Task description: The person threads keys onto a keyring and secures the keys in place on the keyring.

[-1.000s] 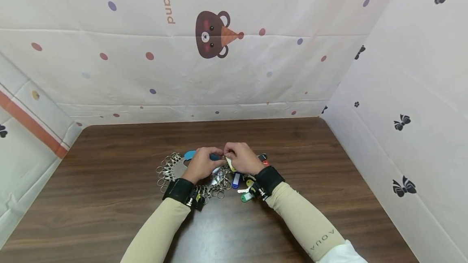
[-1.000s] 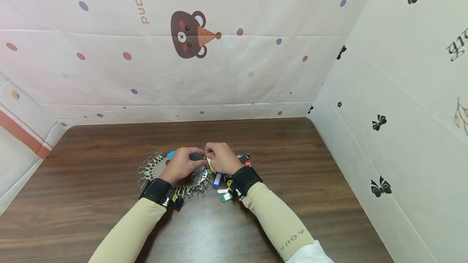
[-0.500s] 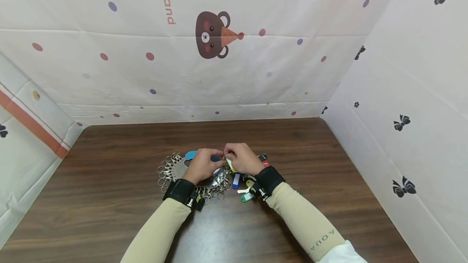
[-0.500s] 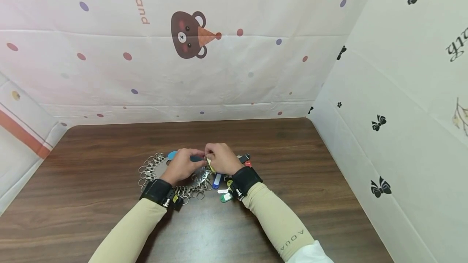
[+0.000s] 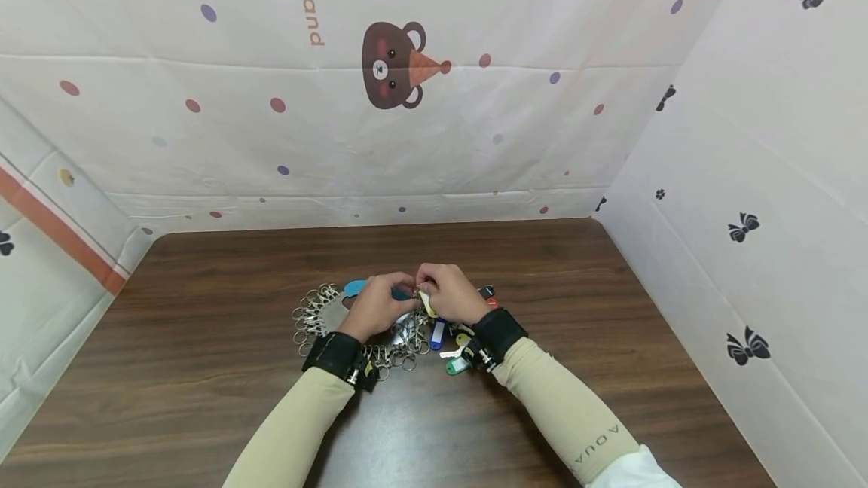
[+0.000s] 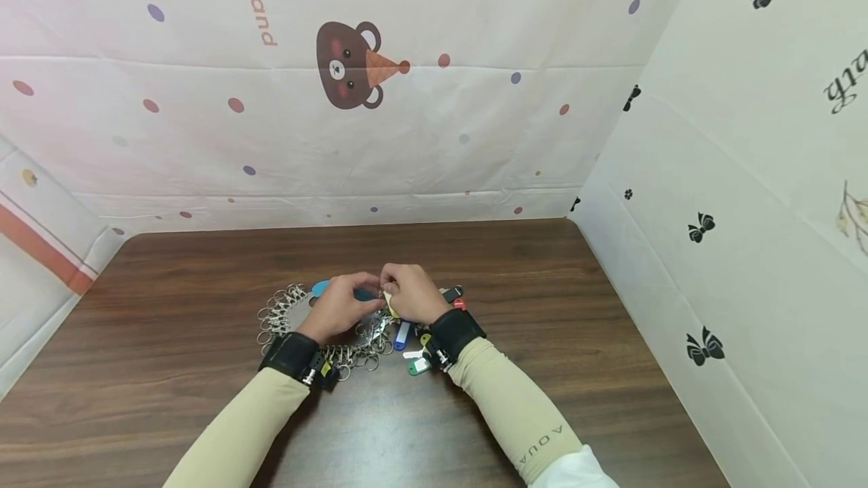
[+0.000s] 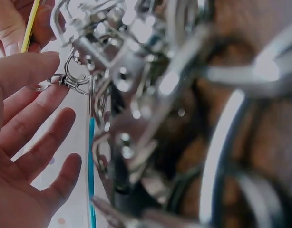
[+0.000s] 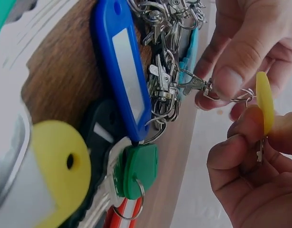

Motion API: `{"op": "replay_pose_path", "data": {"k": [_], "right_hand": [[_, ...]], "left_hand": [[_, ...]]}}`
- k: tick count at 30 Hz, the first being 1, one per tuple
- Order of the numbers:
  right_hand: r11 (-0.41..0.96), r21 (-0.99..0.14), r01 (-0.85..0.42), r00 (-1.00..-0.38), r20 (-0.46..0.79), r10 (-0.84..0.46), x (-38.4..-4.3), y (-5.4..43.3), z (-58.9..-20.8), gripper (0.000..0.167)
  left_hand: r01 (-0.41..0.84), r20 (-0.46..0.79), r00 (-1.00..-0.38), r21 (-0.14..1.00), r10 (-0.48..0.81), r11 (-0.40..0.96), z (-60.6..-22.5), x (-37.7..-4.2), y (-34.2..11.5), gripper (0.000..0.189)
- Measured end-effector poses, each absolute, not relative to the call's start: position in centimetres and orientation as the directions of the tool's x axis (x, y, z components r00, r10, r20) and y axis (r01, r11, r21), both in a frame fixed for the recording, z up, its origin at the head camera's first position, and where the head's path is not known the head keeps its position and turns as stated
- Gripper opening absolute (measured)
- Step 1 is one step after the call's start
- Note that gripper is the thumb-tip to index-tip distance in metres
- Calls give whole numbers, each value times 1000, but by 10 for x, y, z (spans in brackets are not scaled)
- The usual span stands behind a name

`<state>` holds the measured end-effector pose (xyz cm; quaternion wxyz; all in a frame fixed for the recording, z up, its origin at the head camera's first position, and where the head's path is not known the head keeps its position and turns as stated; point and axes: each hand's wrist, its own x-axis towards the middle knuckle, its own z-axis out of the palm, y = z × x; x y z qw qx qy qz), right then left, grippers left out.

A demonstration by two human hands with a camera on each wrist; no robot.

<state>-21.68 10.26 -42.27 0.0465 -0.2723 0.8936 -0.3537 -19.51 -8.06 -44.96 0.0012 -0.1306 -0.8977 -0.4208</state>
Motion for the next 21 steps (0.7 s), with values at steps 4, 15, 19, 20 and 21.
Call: {"op": "replay_pose_path", "data": {"k": [4, 15, 19, 20, 21], "right_hand": [[595, -669, -445, -849, 104, -518, -216, 102, -422, 14], [589, -668, -454, -841, 105, -530, -215, 104, -422, 16], [584, -668, -461, -838, 111, -534, -215, 104, -422, 16], [585, -668, -460, -839, 112, -533, -215, 104, -422, 16], [583, -671, -458, -840, 112, -531, -215, 104, -422, 15]], "left_hand": [[220, 117, -972, 765, 206, 605, -449, -194, -79, 23], [239, 124, -966, 758, 226, 607, -450, -193, -80, 21], [235, 116, -966, 761, 230, 605, -449, -193, -80, 21], [235, 115, -966, 762, 230, 603, -449, -193, -80, 22], [234, 115, -966, 765, 230, 601, -450, -193, -80, 22]]}}
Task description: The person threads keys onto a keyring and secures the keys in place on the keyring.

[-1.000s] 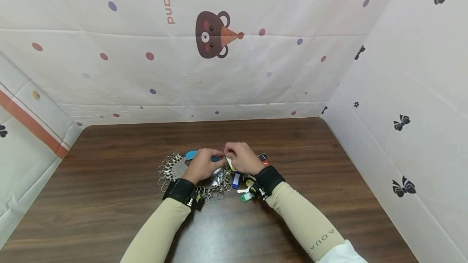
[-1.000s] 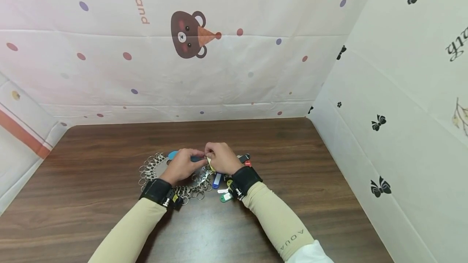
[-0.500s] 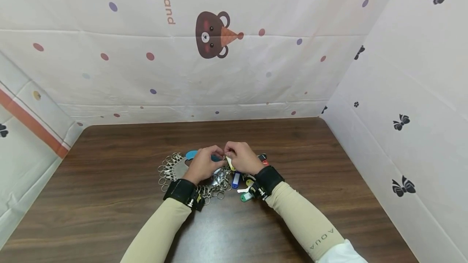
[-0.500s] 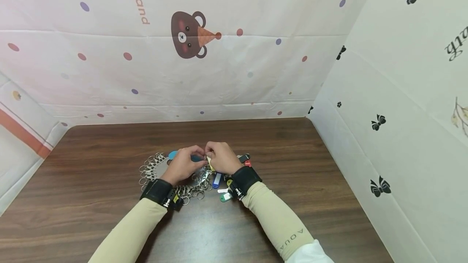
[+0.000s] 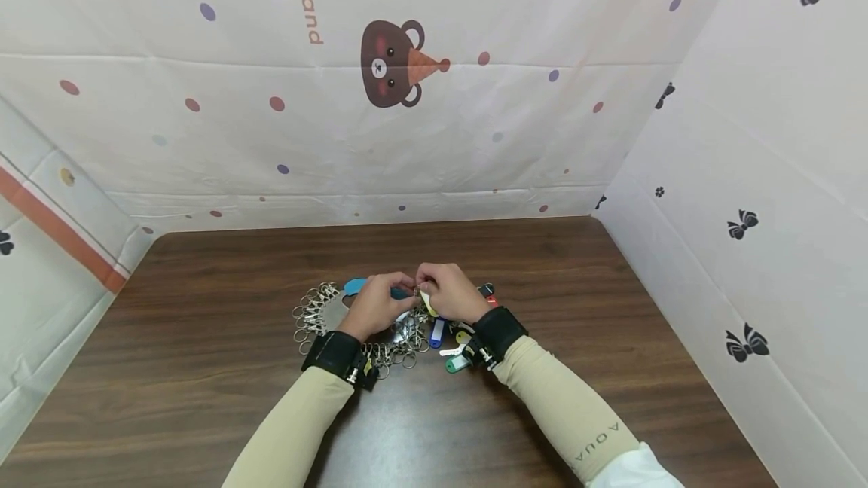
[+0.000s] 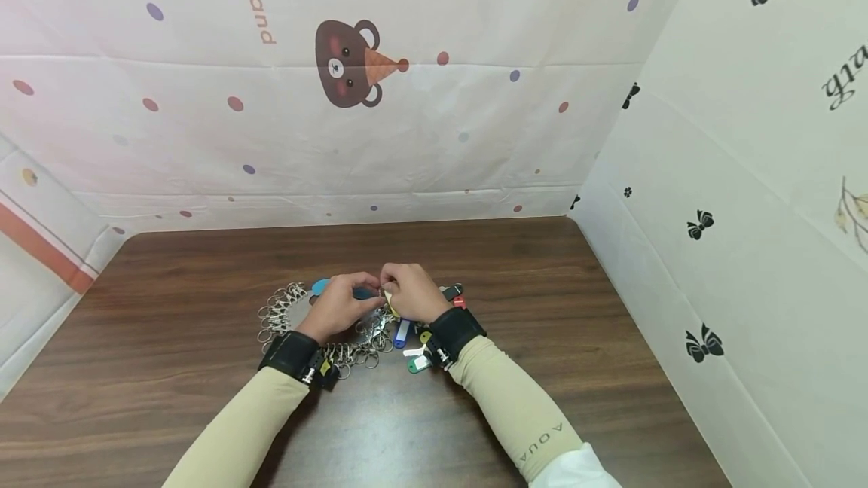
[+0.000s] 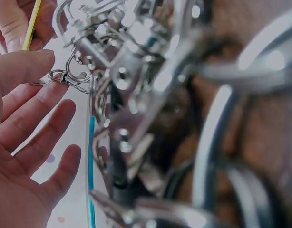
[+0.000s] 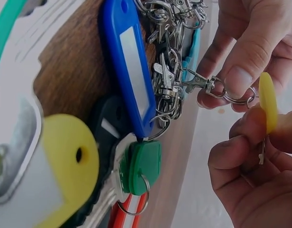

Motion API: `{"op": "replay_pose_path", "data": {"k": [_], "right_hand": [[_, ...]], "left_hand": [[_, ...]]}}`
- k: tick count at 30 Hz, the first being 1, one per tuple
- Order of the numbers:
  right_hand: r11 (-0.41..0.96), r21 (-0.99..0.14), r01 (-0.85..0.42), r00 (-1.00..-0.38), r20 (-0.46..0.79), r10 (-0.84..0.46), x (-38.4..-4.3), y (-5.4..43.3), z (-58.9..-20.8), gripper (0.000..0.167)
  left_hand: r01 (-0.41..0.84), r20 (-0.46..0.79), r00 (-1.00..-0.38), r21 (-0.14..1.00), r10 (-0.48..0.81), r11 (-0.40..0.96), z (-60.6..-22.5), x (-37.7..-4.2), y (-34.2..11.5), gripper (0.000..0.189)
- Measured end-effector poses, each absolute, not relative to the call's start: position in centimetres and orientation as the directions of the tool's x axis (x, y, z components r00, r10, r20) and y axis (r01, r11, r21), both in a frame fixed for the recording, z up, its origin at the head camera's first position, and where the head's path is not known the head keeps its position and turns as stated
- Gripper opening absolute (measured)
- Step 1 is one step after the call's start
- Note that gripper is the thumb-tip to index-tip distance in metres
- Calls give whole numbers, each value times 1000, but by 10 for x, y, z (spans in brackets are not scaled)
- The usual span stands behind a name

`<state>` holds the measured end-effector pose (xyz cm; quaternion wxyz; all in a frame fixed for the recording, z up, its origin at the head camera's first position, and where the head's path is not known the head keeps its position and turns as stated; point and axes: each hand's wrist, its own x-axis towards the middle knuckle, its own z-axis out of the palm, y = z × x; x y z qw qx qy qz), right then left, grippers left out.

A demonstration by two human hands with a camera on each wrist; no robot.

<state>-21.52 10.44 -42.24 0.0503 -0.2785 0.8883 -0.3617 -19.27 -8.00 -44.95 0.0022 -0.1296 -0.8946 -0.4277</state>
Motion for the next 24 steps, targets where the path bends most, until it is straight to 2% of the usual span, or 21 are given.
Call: {"op": "replay_pose_path", "data": {"k": [15, 24], "right_hand": [[582, -678, -450, -842, 105, -529, -214, 104, -423, 16], [581, -683, -443, -848, 108, -518, -215, 105, -425, 15]], "left_hand": [[266, 136, -958, 758, 254, 596, -448, -194, -82, 22], [237, 112, -964, 773, 241, 588, -448, -193, -80, 26]]}}
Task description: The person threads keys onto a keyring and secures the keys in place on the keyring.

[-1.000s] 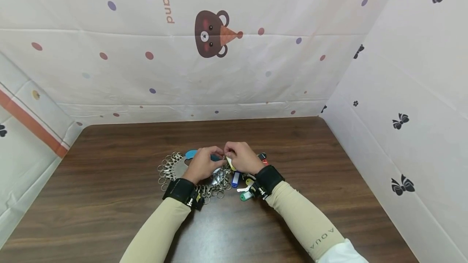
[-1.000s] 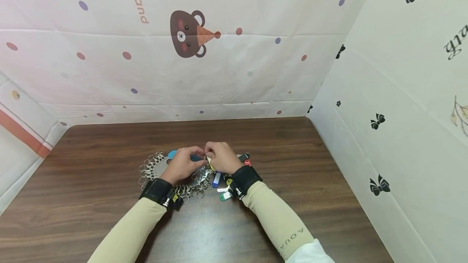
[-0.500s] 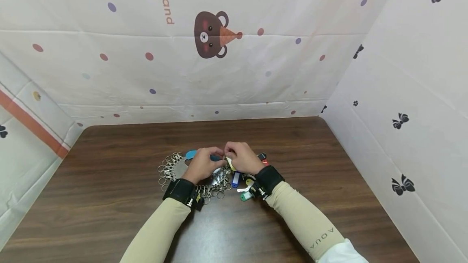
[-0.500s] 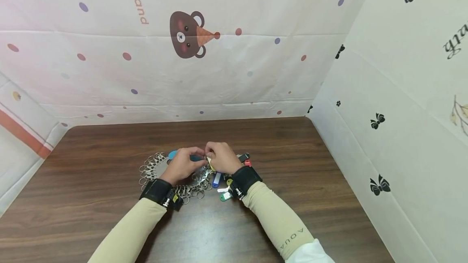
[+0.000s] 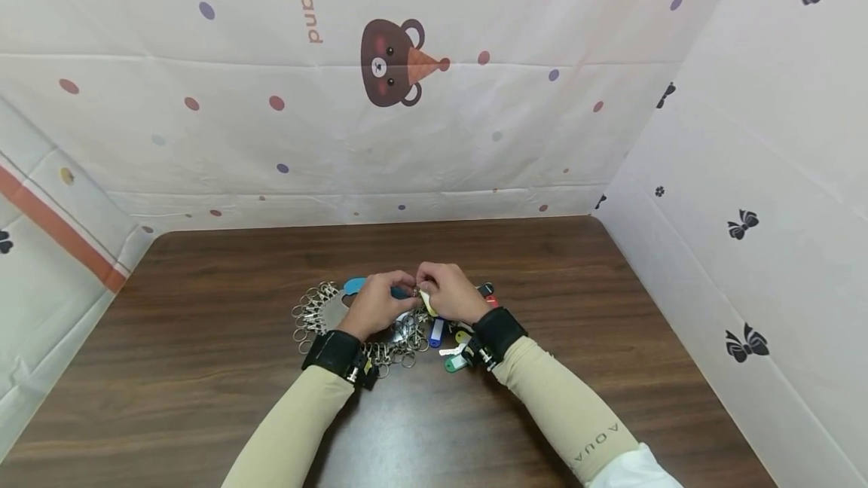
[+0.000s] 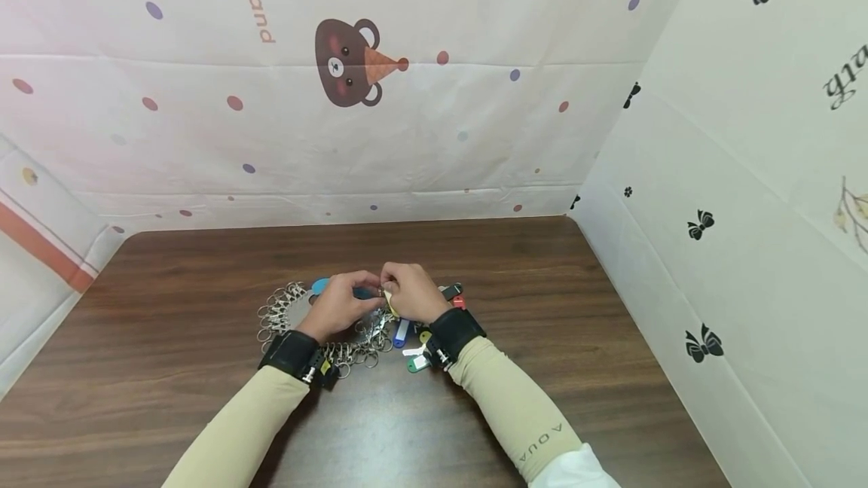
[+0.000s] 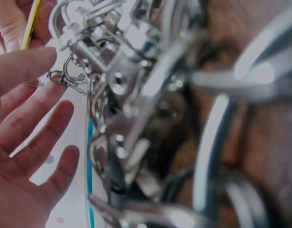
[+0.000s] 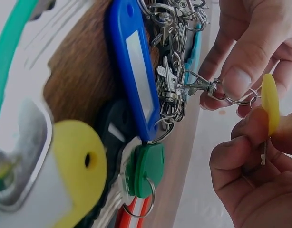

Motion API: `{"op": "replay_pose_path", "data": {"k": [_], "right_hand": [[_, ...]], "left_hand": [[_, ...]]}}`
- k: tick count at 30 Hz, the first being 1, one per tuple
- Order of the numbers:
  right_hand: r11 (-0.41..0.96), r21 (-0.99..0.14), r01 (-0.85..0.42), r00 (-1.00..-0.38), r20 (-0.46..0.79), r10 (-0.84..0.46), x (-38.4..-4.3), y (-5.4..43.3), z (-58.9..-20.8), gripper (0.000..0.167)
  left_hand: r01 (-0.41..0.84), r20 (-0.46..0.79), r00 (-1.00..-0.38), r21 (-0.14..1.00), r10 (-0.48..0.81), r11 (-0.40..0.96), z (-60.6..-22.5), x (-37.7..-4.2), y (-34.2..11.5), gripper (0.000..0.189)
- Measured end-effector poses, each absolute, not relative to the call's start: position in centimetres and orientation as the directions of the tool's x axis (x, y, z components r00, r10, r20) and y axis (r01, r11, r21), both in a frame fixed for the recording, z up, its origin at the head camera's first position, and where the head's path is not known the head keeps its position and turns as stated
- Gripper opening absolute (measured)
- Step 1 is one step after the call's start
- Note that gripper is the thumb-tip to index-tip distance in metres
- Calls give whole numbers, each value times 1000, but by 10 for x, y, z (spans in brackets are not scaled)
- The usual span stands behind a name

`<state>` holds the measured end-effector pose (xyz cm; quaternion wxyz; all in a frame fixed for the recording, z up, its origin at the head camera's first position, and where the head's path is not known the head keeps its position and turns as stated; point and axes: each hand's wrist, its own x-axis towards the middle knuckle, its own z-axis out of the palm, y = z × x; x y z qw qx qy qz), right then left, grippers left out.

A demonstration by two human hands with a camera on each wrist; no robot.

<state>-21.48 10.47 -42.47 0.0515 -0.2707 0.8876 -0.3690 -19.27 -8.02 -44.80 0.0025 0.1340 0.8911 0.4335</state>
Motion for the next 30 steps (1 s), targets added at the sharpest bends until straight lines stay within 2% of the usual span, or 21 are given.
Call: {"op": "replay_pose_path", "data": {"k": [23, 30], "right_hand": [[579, -684, -442, -837, 83, -541, -216, 106, -424, 17], [642, -627, -441, -814, -22, -581, -229, 117, -409, 17]], "left_hand": [[268, 132, -957, 743, 258, 613, -452, -195, -84, 26], [217, 68, -967, 725, 246, 653, -451, -195, -87, 24]]}}
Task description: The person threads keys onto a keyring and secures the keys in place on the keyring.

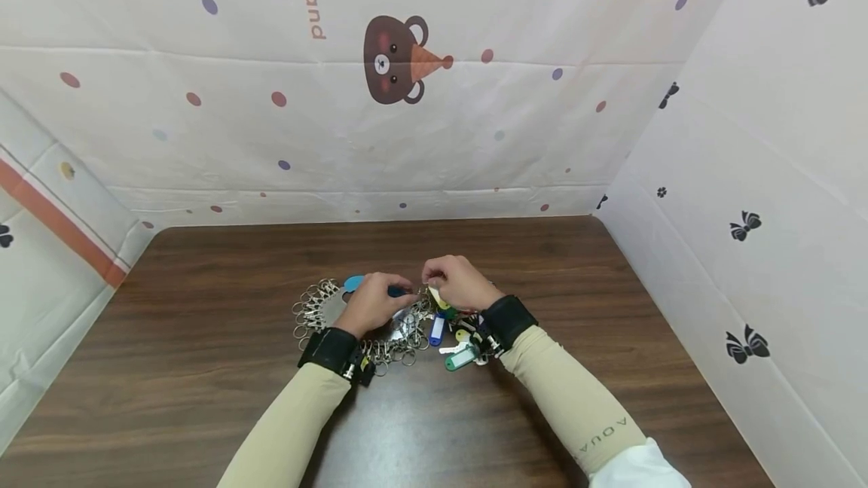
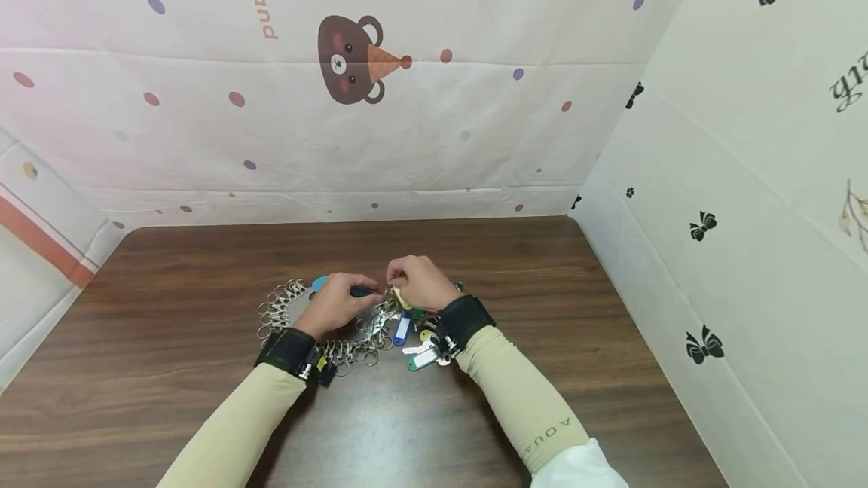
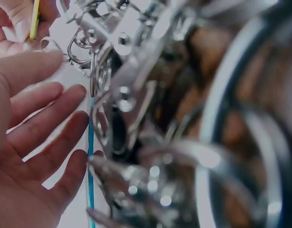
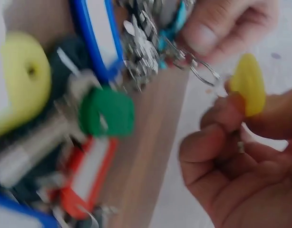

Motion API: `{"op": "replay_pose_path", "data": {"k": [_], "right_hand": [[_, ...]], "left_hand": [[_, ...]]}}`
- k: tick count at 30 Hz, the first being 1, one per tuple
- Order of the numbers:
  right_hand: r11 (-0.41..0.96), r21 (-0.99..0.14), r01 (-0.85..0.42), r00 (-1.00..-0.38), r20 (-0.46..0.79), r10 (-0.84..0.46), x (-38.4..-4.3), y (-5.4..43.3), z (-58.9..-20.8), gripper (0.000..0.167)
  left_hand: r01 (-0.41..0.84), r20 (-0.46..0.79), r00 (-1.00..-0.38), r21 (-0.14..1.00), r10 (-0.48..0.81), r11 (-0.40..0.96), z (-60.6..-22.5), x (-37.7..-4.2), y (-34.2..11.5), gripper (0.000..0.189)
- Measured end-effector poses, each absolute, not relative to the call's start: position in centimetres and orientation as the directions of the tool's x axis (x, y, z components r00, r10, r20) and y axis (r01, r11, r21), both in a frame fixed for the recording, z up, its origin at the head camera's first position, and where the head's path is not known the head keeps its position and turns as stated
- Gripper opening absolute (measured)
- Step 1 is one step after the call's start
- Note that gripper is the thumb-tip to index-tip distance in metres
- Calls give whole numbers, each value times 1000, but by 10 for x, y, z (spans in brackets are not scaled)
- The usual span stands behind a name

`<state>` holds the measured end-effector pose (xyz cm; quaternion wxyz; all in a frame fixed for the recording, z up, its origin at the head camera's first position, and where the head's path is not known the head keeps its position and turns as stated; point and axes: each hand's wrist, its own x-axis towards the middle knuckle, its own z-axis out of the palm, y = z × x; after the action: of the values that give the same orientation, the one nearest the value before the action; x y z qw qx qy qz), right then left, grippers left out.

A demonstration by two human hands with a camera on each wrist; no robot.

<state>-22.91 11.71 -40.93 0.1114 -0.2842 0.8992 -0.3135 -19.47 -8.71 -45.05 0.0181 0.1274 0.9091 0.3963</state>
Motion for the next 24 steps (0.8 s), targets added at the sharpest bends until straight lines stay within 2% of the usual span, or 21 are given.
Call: {"op": "replay_pose_path", "data": {"k": [8, 15, 24], "right_hand": [[680, -550, -484, -732, -171, -659, -252, 124, -395, 19], [726, -490, -483, -784, -127, -607, -277, 107, -403, 18], [795, -422, -436, -846, -108, -522, -298, 98, -430, 6]], "left_hand": [[191, 14, -966, 715, 259, 673, -452, -197, -91, 17], [286, 45, -936, 677, 350, 678, -455, -197, -95, 11], [299, -3, -918, 652, 397, 697, -454, -195, -96, 24]]}}
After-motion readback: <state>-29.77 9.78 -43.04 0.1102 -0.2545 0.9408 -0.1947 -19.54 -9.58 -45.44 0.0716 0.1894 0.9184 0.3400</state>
